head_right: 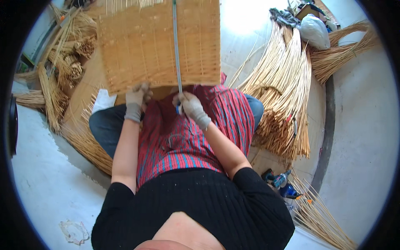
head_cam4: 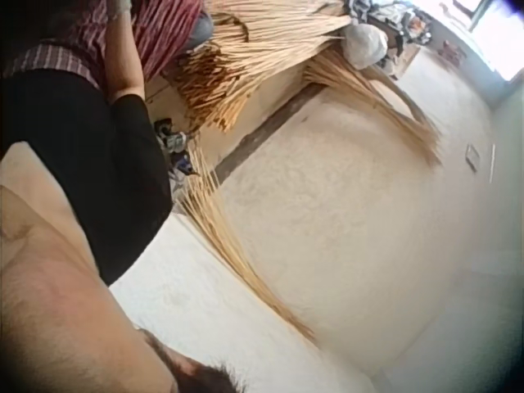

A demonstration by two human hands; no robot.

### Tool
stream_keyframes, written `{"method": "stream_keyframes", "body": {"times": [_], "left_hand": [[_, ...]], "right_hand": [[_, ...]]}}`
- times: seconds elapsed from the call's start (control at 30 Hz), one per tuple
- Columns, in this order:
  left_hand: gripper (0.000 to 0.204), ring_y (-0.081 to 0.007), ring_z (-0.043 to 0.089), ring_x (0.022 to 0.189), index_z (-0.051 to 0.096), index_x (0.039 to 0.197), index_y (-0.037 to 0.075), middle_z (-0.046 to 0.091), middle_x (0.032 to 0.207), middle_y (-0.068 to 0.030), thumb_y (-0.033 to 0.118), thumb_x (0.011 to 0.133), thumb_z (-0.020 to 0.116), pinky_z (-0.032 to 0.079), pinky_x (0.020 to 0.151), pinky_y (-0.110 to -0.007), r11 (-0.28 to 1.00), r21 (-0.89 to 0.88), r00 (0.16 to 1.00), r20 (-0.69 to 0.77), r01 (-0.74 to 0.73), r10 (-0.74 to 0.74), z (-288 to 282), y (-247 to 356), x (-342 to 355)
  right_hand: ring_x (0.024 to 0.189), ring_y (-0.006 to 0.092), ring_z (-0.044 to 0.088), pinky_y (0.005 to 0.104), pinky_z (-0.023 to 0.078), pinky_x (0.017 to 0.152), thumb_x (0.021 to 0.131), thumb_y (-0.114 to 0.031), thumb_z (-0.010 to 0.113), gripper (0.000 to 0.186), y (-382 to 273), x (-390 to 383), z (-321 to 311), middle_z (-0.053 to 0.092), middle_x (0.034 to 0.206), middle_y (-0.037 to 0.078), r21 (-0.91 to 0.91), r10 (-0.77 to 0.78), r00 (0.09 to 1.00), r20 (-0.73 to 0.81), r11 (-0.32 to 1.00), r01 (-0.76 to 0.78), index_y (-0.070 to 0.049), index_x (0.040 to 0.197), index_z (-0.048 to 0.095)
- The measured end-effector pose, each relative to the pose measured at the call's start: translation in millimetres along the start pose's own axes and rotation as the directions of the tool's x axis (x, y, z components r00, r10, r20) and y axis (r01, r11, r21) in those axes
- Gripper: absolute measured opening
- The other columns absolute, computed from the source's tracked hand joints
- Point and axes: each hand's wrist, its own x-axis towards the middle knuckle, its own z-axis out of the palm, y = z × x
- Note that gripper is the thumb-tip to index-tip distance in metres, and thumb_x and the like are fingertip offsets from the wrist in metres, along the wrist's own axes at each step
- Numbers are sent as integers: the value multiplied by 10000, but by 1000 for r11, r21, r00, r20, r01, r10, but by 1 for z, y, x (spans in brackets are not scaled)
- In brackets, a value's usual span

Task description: Weaving a wicker basket, checking dimensions with a tape measure, and trimming materials.

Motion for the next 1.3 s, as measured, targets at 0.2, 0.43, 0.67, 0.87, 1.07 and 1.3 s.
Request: {"method": "stream_keyframes", "body": {"times": [0.2, 0.43, 0.67, 0.87, 1.07, 1.3], "left_hand": [[286, -152, 682, 619, 697, 1074, 5, 715, 847, -84, 237, 911, 732, 534, 497, -262, 995, 7, 993, -72, 98, -97, -1, -21, -42], [347, -129, 630, 545, 688, 1089, -17, 696, 812, -62, 259, 893, 764, 511, 480, -252, 991, -66, 988, -100, 113, -119, -4, -84, -85], [379, -122, 570, 484, 694, 1077, 17, 710, 859, -56, 370, 937, 702, 457, 429, -273, 934, -224, 944, -112, 279, -309, 7, -118, -121], [316, -133, 575, 482, 689, 1064, 59, 714, 888, -46, 358, 996, 613, 442, 411, -274, 892, -309, 913, -136, 329, -384, 18, -127, -132], [283, -152, 624, 555, 659, 1106, 39, 712, 901, -56, 296, 1003, 602, 475, 444, -262, 880, -343, 914, -121, 328, -388, 16, -134, -131], [254, -160, 671, 718, 637, 1127, 12, 691, 1004, -98, 227, 1010, 573, 534, 574, -299, 978, -19, 914, 360, 210, -189, 19, -74, -155]], "right_hand": [[779, 167, 642, 305, 535, 736, 1049, -275, 502, 328, -7, -50, -8, 663, 860, 80, 231, -58, 998, -7, 971, 58, 31, 1075, 619], [599, 118, 556, 279, 466, 604, 1069, -372, 441, 428, -28, -120, -42, 606, 688, 44, -159, -111, 992, -66, 982, 99, -6, 988, 647], [956, 362, 689, 452, 539, 838, 976, -438, 546, 372, -47, -221, -60, 720, 1010, 158, -887, 251, 954, 161, 461, 28, -142, 1184, 630], [886, 333, 668, 444, 538, 776, 930, -275, 609, 247, -54, -236, -55, 676, 909, 134, -949, 196, 943, 269, 219, 225, -158, 1139, 669], [987, 333, 650, 428, 523, 855, 902, -249, 665, 295, -98, -197, -40, 676, 1027, 134, -841, 27, 950, 311, 474, 262, -109, 1161, 662], [966, 351, 647, 446, 524, 834, 919, -238, 633, 322, -117, -145, 21, 664, 1010, 146, -717, -6, 789, 615, 412, 562, -133, 1223, 631]]}}
